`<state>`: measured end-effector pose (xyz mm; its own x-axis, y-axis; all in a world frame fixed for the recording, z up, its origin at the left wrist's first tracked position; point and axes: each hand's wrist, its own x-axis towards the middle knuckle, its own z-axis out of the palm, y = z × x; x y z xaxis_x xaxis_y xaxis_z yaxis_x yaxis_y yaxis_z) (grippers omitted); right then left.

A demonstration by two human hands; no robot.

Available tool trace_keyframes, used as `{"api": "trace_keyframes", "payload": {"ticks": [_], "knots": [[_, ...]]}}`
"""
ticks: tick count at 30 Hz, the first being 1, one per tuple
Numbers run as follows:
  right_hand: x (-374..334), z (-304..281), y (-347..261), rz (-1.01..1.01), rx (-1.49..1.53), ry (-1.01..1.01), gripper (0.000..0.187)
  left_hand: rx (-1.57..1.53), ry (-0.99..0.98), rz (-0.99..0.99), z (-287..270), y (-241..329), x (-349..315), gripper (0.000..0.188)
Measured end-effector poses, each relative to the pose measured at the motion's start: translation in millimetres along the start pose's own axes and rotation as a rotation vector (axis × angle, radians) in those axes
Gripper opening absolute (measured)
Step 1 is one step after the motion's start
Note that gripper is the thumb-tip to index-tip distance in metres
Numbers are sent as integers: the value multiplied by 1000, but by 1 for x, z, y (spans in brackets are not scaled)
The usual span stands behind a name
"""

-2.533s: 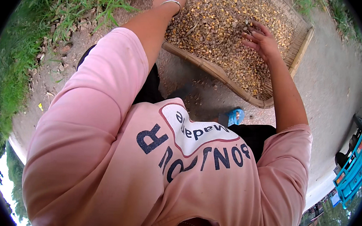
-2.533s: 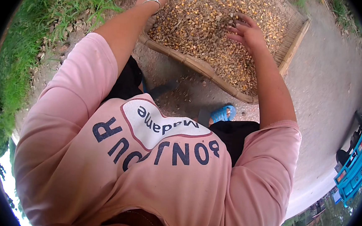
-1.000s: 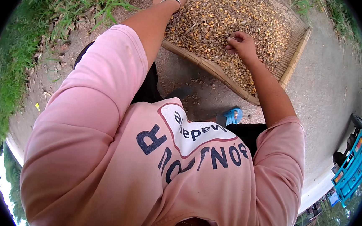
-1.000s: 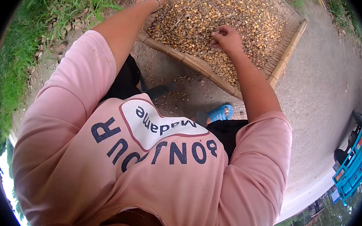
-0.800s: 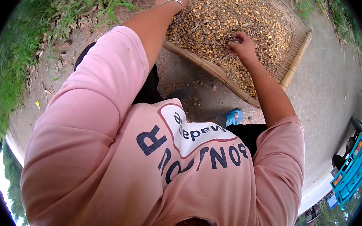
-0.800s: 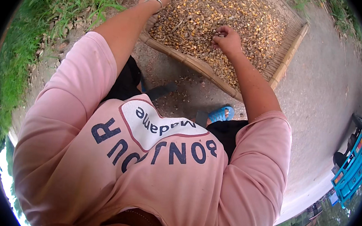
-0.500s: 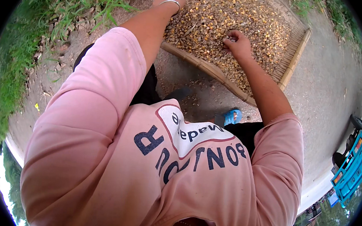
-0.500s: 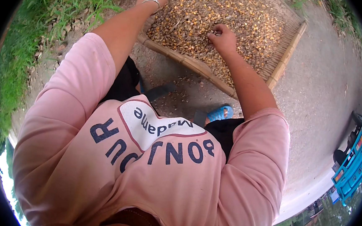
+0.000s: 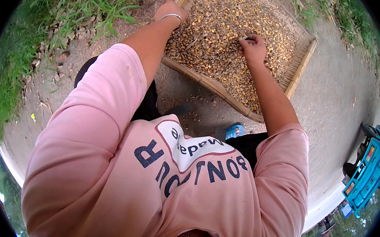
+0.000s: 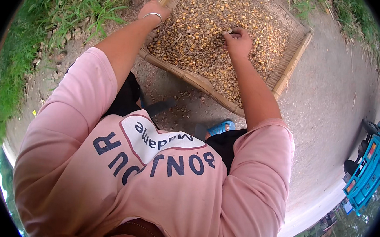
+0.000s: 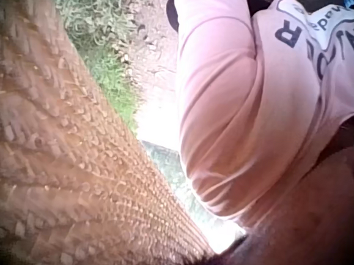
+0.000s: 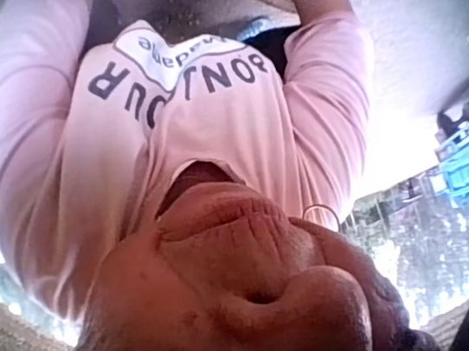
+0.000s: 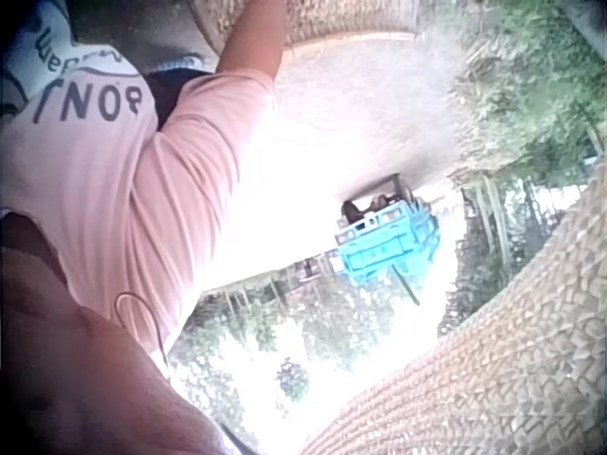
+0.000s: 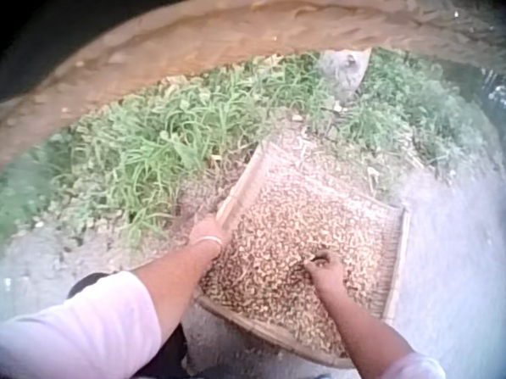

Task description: The person manually winnows grain in a large woven tray outdoors. They repeatedly sift the grain with their hands to remove debris and shake the tray to separate lighter chaff from the heavier kernels.

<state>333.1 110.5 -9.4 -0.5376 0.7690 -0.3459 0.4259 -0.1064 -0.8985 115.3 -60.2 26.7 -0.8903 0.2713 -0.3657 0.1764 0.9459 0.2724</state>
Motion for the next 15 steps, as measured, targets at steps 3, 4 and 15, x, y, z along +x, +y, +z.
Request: {"api": "trace_keyframes", "payload": {"ticks": [3,4,15], "knots": [[10,0,5,12,-63,-22,25,-7,2,16,0,0,0,54],[10,1,6,20,-61,-34,25,-6,6,25,1,-2,1,54],[-22,61,-33,1,-139,-532,24,-105,32,-5,2,-12,0,51]]}}
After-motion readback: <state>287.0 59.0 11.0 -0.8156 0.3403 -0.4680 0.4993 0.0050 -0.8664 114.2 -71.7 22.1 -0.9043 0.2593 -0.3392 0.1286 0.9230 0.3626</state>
